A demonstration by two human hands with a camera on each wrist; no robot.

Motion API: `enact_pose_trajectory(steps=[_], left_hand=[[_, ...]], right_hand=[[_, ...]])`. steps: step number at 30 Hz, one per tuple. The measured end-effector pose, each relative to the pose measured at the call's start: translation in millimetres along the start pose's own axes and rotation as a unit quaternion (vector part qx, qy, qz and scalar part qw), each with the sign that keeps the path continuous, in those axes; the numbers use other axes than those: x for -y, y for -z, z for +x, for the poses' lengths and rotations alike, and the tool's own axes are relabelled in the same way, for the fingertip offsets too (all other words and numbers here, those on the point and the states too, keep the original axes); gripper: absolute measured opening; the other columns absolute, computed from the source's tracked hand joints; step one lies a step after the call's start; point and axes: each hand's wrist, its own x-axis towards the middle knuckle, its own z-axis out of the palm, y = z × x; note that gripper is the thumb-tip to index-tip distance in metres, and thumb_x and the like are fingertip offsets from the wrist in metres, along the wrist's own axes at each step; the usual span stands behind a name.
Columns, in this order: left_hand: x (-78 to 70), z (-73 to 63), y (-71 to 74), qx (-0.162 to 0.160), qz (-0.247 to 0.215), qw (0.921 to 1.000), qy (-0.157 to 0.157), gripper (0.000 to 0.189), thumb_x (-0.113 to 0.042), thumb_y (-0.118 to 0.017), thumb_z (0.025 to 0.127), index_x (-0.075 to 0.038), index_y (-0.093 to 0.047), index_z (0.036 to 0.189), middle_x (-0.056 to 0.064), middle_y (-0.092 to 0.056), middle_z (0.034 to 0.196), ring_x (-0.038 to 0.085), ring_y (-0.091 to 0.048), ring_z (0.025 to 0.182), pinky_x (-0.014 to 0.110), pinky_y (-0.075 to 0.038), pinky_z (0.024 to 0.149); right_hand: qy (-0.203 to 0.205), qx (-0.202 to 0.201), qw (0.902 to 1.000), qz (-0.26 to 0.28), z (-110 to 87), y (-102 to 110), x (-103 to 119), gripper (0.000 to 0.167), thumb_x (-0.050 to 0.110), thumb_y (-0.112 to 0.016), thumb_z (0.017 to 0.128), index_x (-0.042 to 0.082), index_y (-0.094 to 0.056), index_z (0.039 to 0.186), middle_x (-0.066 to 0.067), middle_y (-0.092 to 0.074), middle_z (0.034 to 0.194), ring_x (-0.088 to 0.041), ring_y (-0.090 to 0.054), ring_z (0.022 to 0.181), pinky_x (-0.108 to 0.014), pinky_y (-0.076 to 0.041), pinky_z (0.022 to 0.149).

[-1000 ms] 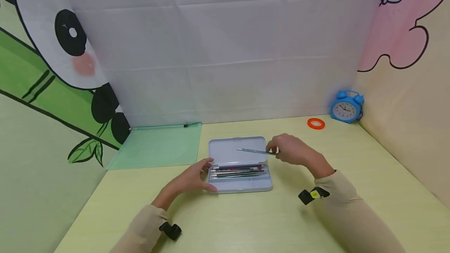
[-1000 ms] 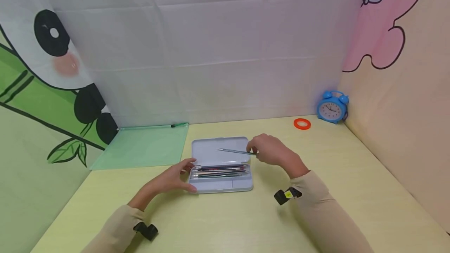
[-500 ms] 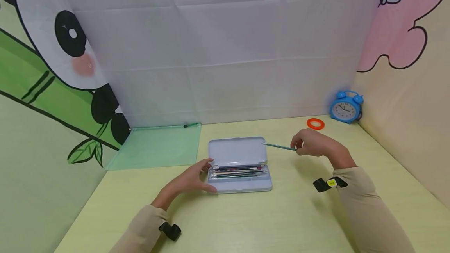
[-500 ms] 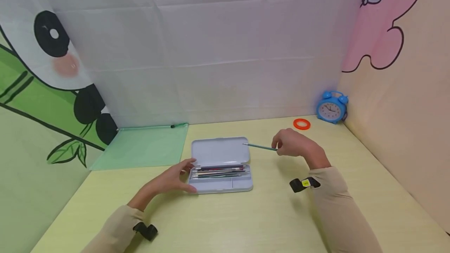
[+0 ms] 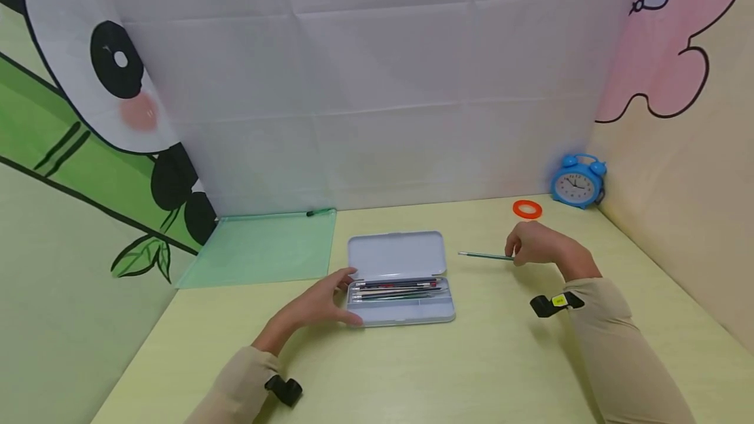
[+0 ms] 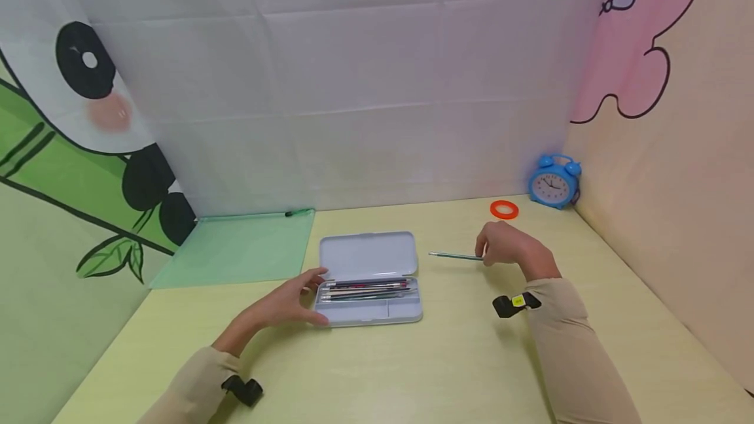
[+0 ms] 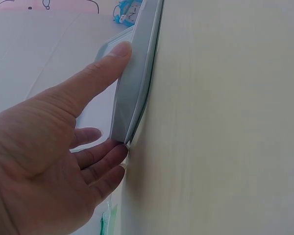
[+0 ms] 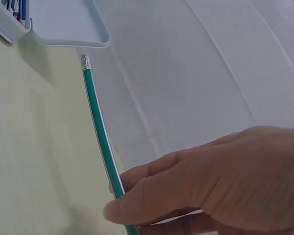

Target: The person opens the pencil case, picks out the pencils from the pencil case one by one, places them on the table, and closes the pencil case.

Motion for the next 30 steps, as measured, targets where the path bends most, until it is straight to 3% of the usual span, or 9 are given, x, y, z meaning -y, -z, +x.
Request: enact_pose_trajectory(steps=[11,30], left_hand=[[1.5,-1.7,-1.1,0.001,-0.006,1.0,0.005,0.105,-0.037,-0.093,0.069,-0.004,-0.037,0.151,0.008,-0.055,0.129,0.027,-0.05,0.12,0.048,-0.039,0.107],[-0.3,-0.7,-0.1,0.001,-0.004,1.0,0.005,0.103,-0.038,-0.092,0.07,-0.005,-0.038,0.151,0.009,-0.054,0.131,0.027,-0.05,0.122,0.049,-0.038,0.108]], right_hand=[[-0.028,0.014,0.9995,-0.002,3.0,-9,-12,0.018,-0.006,-0.076,0.081,0.006,-0.077,0.094,-0.003,-0.067,0.087,-0.022,-0.057,0.078,-0.038,-0.053,0.075],[-0.012,0.02,0.9997,0.006,6.0,-15,-21,0.021,-0.01,-0.074,0.081,0.006,-0.076,0.095,-0.003,-0.066,0.088,-0.021,-0.056,0.078,-0.035,-0.052,0.072]])
